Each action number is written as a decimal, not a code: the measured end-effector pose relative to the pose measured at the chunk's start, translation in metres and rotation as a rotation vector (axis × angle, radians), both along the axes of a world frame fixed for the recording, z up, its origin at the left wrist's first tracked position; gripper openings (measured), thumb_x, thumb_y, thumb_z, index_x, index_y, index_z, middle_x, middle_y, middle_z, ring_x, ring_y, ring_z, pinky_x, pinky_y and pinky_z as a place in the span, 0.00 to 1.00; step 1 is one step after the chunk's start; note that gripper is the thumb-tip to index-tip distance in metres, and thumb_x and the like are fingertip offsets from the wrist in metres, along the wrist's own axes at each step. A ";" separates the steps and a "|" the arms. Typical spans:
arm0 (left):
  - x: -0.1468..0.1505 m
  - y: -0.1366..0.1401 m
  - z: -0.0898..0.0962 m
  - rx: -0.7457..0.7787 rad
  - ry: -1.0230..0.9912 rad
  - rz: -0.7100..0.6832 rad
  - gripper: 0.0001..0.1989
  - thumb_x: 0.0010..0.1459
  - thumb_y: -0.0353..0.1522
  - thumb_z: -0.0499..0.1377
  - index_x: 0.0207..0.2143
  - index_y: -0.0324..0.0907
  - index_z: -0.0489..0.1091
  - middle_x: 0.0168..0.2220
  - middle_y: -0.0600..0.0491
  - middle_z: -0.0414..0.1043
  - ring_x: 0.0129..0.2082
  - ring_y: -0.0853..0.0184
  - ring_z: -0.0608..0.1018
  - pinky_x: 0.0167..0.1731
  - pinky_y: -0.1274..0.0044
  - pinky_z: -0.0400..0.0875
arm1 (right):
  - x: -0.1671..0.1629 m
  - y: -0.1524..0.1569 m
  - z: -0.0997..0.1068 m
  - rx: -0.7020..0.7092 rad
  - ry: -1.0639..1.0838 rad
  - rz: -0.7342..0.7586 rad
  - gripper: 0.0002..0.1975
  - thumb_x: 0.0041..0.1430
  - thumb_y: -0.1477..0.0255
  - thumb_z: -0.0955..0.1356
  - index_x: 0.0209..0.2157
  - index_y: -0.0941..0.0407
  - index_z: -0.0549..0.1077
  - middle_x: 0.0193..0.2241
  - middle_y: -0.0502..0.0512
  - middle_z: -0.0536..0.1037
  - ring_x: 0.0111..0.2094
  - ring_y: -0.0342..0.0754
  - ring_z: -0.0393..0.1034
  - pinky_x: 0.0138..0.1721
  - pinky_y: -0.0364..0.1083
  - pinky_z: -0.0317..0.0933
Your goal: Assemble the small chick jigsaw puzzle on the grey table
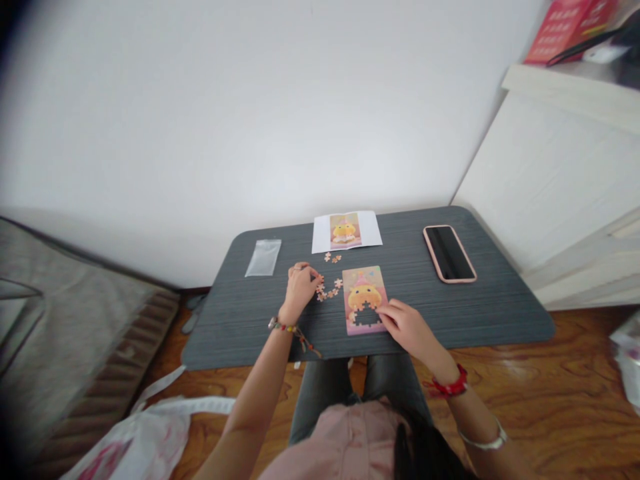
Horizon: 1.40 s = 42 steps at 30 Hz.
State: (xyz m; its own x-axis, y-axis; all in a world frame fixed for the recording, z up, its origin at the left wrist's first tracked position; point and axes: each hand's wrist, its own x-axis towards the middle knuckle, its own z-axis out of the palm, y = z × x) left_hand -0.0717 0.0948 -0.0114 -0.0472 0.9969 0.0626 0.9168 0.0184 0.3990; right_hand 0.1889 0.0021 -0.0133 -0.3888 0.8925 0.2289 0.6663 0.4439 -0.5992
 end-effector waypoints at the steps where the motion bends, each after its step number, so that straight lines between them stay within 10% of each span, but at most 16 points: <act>1: -0.001 0.000 -0.001 0.005 -0.005 -0.001 0.03 0.51 0.29 0.58 0.28 0.39 0.71 0.46 0.45 0.63 0.49 0.57 0.64 0.46 0.69 0.62 | 0.000 0.000 -0.001 -0.002 -0.002 0.000 0.12 0.61 0.73 0.59 0.36 0.56 0.74 0.29 0.54 0.73 0.32 0.46 0.69 0.35 0.44 0.62; 21: -0.014 0.004 -0.005 0.110 0.079 -0.143 0.02 0.52 0.29 0.59 0.29 0.38 0.71 0.47 0.43 0.62 0.50 0.56 0.65 0.48 0.65 0.63 | 0.001 0.000 0.001 0.031 0.003 0.021 0.12 0.59 0.74 0.60 0.35 0.54 0.74 0.29 0.54 0.74 0.32 0.45 0.70 0.35 0.44 0.64; 42: 0.038 -0.024 0.064 0.420 0.067 -0.590 0.05 0.58 0.29 0.52 0.36 0.40 0.65 0.52 0.45 0.58 0.55 0.60 0.61 0.54 0.65 0.62 | -0.036 0.083 0.041 0.285 -0.116 0.108 0.12 0.61 0.66 0.60 0.37 0.56 0.72 0.31 0.55 0.69 0.33 0.46 0.67 0.36 0.45 0.62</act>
